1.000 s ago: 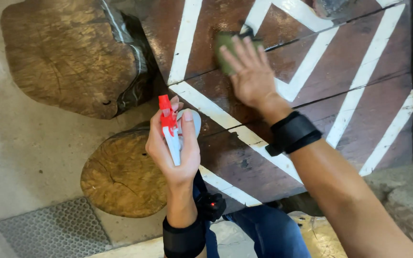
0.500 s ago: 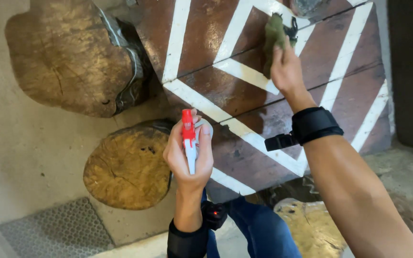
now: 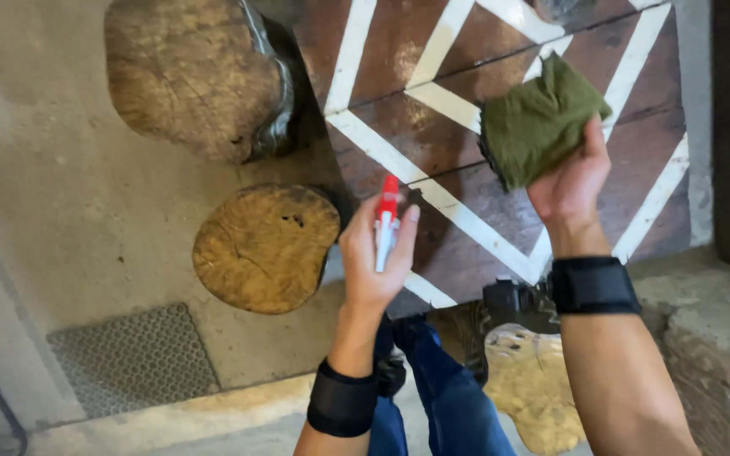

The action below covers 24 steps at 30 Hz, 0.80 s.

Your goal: The person sprays a liquid from a red-capped bottle onto a wooden table and stools, then wipes the surfaces with a green cloth. The person moves around the furniture, treating multiple sections of the table and several stools in sequence.

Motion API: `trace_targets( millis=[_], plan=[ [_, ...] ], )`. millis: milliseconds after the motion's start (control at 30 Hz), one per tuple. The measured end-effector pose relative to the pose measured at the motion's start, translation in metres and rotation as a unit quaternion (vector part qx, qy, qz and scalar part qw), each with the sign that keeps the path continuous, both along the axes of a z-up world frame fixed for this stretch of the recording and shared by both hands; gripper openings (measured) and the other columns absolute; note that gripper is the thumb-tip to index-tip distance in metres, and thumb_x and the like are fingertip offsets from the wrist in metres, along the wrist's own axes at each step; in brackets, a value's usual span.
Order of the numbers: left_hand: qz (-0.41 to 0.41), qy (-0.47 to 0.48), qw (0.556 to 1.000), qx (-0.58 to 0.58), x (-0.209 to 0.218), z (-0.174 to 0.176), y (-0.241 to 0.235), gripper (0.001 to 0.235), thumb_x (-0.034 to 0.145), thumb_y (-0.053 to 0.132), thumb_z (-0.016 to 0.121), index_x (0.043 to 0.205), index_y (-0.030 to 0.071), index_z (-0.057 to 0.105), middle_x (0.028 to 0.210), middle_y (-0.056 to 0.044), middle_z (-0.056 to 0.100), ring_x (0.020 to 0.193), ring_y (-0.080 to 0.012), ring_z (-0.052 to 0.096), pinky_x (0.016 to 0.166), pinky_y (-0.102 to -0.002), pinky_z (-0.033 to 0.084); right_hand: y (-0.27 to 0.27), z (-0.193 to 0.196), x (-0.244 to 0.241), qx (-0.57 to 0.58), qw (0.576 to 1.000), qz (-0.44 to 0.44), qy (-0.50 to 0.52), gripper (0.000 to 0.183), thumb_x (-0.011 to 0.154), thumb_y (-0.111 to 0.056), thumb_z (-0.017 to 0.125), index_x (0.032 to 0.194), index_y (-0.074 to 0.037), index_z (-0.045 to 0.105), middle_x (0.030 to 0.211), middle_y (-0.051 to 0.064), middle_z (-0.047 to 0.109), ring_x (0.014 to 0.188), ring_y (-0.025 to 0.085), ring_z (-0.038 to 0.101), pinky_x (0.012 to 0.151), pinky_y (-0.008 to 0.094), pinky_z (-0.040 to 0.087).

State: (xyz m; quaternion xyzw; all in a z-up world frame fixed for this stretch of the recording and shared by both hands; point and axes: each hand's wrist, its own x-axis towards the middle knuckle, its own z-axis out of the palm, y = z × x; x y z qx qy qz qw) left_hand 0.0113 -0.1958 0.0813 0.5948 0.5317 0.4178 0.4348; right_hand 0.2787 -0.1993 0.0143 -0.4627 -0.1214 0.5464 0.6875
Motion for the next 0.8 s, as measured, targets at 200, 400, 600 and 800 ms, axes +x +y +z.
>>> trace_targets(
  millis=[200,400,600,800],
  plan=[
    [-0.028,0.062,0.994,-0.084,0.009,-0.04,-0.016,0.031,0.089,0.026,0.081,0.103,0.002,0.066,0.085,-0.016,0.071,0.073,-0.031,0.07,0.069,-0.037,0.055,-0.048,-0.023,0.009,0.048,0.998,-0.03,0.018,0.061,0.112,-0.044,0.031,0.159,-0.007,0.044,0.163,0.011,0.05,0.156,0.032,0.045,0.137,0.049,0.034],
    [-0.076,0.099,0.986,-0.108,-0.001,-0.058,-0.05,0.036,0.087,0.035,0.08,0.094,0.003,0.067,0.076,-0.018,0.068,0.069,-0.0387,0.068,0.062,-0.043,0.052,-0.087,-0.025,-0.002,0.053,0.995,-0.079,0.006,0.058,0.113,-0.041,0.034,0.158,-0.007,0.046,0.162,0.01,0.051,0.155,0.03,0.048,0.137,0.048,0.036],
    [-0.075,0.165,0.981,-0.066,-0.013,-0.071,-0.073,0.039,0.09,0.038,0.078,0.082,0.003,0.063,0.069,-0.02,0.065,0.067,-0.0427,0.065,0.059,-0.049,0.048,-0.115,-0.01,-0.018,0.061,0.995,-0.072,-0.027,0.058,0.113,-0.042,0.035,0.157,-0.007,0.047,0.16,0.011,0.053,0.153,0.031,0.05,0.136,0.048,0.039],
    [-0.093,0.179,0.974,-0.103,-0.024,-0.072,-0.079,0.041,0.091,0.04,0.077,0.081,0.003,0.065,0.07,-0.02,0.067,0.068,-0.0418,0.066,0.06,-0.047,0.049,-0.129,-0.027,-0.024,0.048,0.996,-0.071,-0.036,0.061,0.113,-0.047,0.035,0.157,-0.006,0.046,0.161,0.011,0.052,0.152,0.03,0.05,0.135,0.048,0.04]
  ],
)
